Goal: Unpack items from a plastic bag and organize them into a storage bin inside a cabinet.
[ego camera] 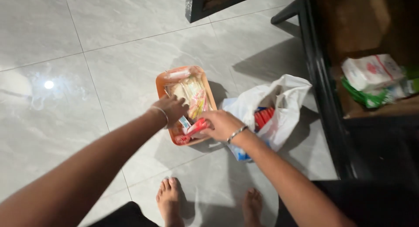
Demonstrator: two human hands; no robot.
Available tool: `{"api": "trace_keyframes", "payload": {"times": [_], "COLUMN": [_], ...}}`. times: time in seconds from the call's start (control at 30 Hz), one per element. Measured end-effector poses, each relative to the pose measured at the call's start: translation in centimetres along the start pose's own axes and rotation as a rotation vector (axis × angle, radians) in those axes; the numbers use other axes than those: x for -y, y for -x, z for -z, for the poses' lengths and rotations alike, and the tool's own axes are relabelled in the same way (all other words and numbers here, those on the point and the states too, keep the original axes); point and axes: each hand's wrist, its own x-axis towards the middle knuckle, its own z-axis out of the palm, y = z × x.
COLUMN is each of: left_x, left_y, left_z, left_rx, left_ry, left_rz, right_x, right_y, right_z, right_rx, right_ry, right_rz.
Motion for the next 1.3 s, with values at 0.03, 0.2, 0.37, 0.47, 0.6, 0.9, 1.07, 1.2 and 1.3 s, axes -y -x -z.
{"api": "trace_keyframes", "payload": {"times": [0.03, 0.2, 0.37, 0.47, 0.6, 0.9, 1.07, 1.2, 1.3], "left_x": [0.8, 3.2, 5.6, 6.6, 7.2, 9.5, 10.1, 10.3, 10.4], "left_y": [-1.6, -6.4, -8.9, -9.4, -9.0, -9.4, -9.1, -8.8, -8.4], "left_z": [-2.0, -6.4, -10.7, -9.0, -6.9, -5.2, -3.8, -5.0, -6.2], "left_rx": [-0.170, -0.200, -0.191, -0.160, -0.118, -0.151, -0.149, -0.253, -0.383], "left_ry": [-0.177, -0.226, -0.209, -0.202, -0.217, 0.001, 0.272, 0.405, 0.551], "left_rz": [-0.091, -0.264, -0.358, -0.374, -0.307, -0.220, -0.160, -0.219, -0.287], "right_x": [0.0, -1.6, -1.4, -1.3, -1.8, -2.9, -6.3, -8.2, -7.9], "right_y": [-0.8, -2.7, -3.2, -3.8, -4.1, -4.7, -5.1, -6.5, -7.3], "right_z": [-0.8, -7.1, -10.8, -11.1, -10.8, -13.3, -16.0, -15.0, -13.4], "right_rx": [0.008, -0.120, -0.191, -0.237, -0.230, -0.150, -0.060, 0.056, 0.173], "right_ry": [-0.020, 0.023, 0.101, 0.147, 0.154, 0.276, 0.356, 0.263, 0.219], "right_rz": [0.004, 0.094, 0.128, 0.119, 0.082, 0.026, 0.049, 0.111, 0.090]}}
